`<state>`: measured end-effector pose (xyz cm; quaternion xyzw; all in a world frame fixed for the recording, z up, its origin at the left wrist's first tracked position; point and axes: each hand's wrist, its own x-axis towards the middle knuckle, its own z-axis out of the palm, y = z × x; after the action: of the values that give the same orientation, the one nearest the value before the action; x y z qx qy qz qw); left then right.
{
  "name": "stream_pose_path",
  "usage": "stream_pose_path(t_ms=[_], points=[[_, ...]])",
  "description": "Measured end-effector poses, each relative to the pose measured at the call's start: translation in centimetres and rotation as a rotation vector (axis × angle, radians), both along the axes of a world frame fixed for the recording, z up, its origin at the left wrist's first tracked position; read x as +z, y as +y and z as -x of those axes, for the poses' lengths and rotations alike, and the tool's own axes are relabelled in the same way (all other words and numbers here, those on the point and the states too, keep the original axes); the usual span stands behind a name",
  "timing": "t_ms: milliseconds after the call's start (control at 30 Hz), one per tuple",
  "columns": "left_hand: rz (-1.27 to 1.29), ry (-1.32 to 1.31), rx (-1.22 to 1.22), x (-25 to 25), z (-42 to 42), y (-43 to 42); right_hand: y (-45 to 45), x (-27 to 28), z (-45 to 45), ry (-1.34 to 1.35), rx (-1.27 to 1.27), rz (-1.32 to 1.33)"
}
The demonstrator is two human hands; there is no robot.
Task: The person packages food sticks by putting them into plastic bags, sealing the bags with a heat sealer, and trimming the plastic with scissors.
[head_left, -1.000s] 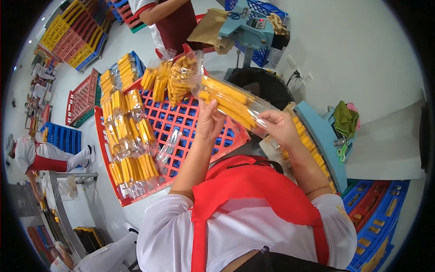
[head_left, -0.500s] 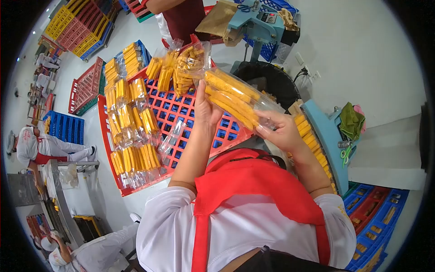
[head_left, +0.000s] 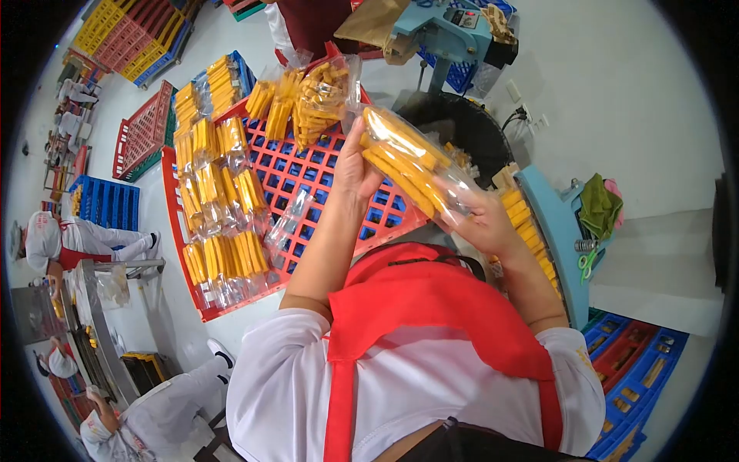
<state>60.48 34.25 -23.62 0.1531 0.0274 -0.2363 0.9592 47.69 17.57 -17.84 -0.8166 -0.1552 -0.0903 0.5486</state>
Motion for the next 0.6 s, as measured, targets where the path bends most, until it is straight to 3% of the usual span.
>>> stream_pose_path(t_ms=[67,200,267,500,600], points=[[-0.031,-0.019,-0.026,-0.2,-0.1,0.1,-0.7,0.2,0.0,0.335,0.144,-0.071],[-0.072,-0.123,-0.089,-1.3,-0.9,1.3,-1.4,-0.2,0.3,0.319,0.124,-0.125],[-0.213,-0.19,0.017,-1.7,-1.0,1.4,-1.7,0.2,0.4,0.48,0.175,-0.463],[-0.14,-0.314,0.027,-1.5,-0.6,1.2,-2.1,0.8,0.7,0.418,0.247,-0.267],[-0.146,-0.229,0.146,-0.2,-0.3,1.4,-2.5,1.2,1.7,0.354,0.164,-0.388]])
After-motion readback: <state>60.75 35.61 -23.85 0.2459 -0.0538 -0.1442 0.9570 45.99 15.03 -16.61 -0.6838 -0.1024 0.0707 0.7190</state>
